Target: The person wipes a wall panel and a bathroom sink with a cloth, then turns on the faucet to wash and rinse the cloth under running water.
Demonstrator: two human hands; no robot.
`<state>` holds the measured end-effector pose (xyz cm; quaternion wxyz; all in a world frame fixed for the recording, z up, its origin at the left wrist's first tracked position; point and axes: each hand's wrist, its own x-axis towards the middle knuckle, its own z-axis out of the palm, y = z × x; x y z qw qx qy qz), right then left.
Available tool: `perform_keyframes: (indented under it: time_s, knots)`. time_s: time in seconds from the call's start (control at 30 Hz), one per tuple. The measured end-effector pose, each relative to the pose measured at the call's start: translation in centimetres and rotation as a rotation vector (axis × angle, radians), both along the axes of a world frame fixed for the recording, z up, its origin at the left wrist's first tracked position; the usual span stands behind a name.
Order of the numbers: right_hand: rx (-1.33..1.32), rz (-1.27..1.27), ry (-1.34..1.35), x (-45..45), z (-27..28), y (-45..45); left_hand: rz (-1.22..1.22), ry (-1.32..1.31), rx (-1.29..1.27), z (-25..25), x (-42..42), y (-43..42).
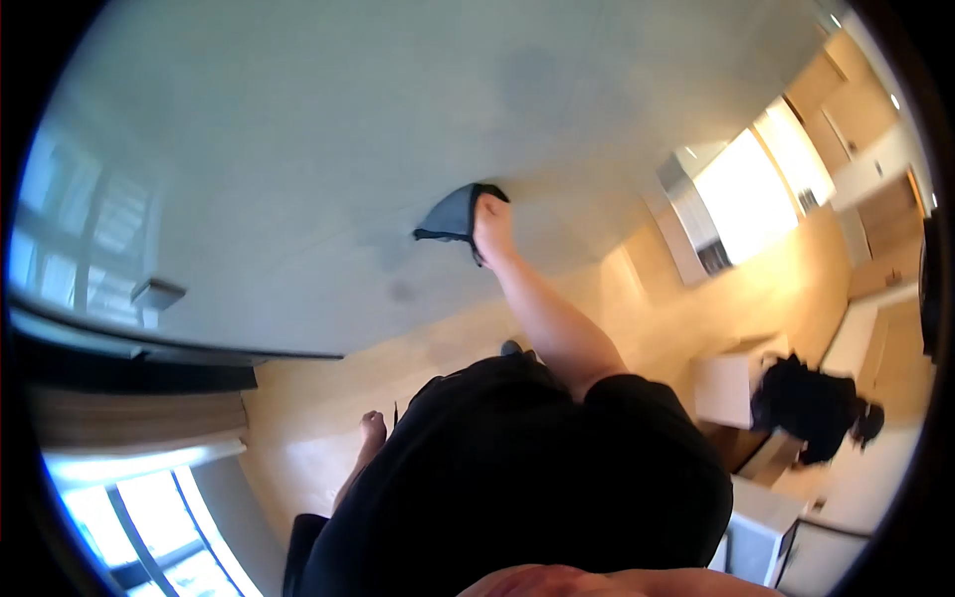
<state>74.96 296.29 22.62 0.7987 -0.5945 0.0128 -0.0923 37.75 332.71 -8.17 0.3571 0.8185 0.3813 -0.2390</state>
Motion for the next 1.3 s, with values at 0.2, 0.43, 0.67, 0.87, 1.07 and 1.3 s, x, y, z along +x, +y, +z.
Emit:
perform_keyframes:
  time_s: [0.2, 0.43, 0.67, 0.87, 1.07, 1.3]
  knots:
    - [0.445, 0.591, -0.172, 1.1, 10.8, 1.7, 0.0, -0.464, -0.015, 8.0, 7.8, -3.8]
    - [0.33, 0.632, -0.274, -1.3, 11.1, 10.4, 0.046, -1.033, -0.478, 25.6, 14.8, -8.5]
    - [-0.271, 0.66, -0.171, -6.0, 5.6, 19.6, -0.362, -1.191, -0.056, 31.9, 13.4, -5.9]
    - [-0.411, 0.521, -0.042, -6.5, 8.3, 22.0, -0.484, -1.263, 0.204, 35.2, 15.3, -3.0]
    - [-0.493, 0.426, -0.139, -7.4, 9.0, 23.5, -0.404, -1.394, 0.318, 37.8, 19.7, -2.4]
    - [-0.59, 0.372, -0.284, -10.4, 7.2, 17.6, -0.424, -1.342, 0.741, 40.1, 22.9, -0.5]
